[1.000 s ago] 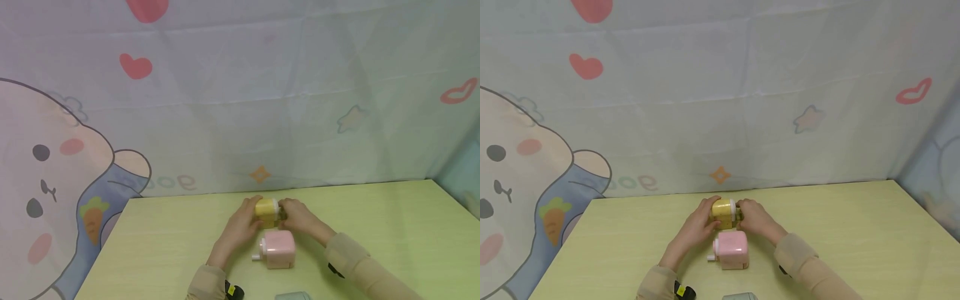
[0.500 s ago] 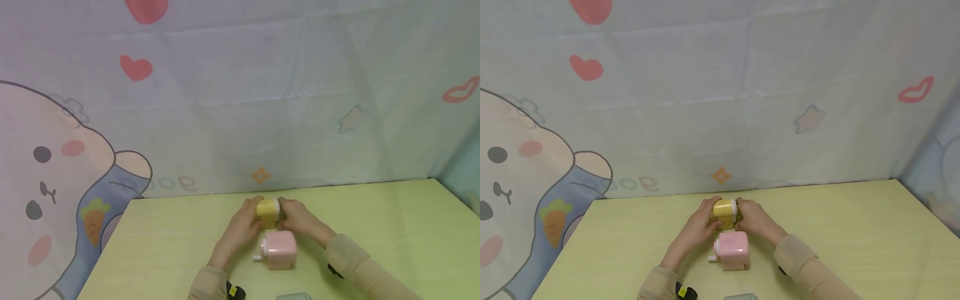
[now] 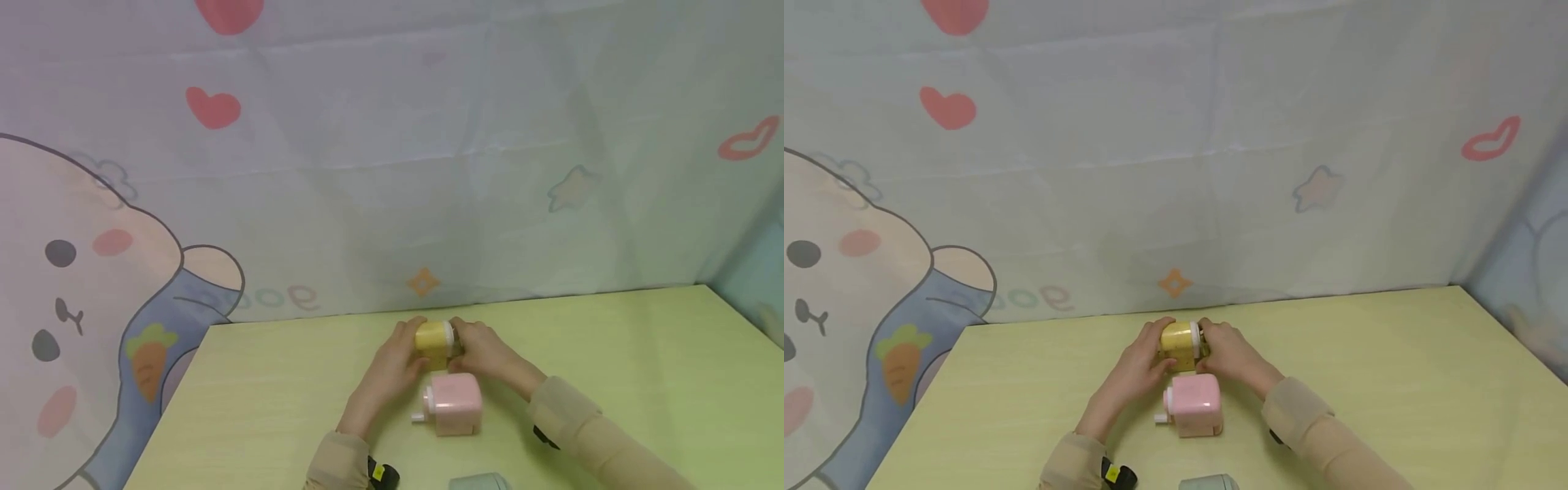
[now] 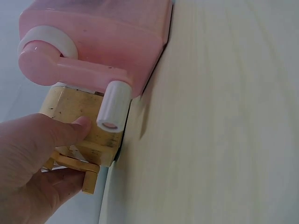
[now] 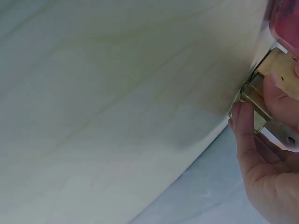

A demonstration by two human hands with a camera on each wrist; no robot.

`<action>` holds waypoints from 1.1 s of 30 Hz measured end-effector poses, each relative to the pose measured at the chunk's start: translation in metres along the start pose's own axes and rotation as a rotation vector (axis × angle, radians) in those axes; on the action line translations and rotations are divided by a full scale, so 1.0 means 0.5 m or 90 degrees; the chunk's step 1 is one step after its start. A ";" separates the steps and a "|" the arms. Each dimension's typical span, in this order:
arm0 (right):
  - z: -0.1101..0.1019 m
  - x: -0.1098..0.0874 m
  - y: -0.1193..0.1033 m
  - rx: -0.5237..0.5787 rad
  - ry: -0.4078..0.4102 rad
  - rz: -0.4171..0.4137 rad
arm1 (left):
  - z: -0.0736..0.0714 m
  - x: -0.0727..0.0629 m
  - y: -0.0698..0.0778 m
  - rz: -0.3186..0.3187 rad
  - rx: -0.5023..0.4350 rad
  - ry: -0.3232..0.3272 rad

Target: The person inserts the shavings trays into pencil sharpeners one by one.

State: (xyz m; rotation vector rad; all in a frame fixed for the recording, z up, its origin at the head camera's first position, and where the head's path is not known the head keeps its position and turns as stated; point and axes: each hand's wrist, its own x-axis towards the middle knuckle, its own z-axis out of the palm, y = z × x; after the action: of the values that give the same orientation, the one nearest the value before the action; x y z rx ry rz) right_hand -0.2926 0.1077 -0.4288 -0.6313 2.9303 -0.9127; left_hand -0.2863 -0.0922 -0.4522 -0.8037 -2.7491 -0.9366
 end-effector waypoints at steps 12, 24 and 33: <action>0.004 0.000 -0.008 0.010 -0.001 -0.023 | -0.004 -0.005 0.004 0.003 0.004 -0.003; -0.001 -0.005 -0.005 0.041 -0.006 -0.024 | 0.008 0.001 0.009 -0.003 0.011 0.000; -0.006 -0.007 0.001 0.068 -0.024 -0.046 | 0.014 0.002 0.008 -0.005 0.010 0.001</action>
State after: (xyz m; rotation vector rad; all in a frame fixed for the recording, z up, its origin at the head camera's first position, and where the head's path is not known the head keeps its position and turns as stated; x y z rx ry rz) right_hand -0.2900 0.1111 -0.4267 -0.7438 2.8202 -1.0438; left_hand -0.2847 -0.0849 -0.4554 -0.7899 -2.7567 -0.9146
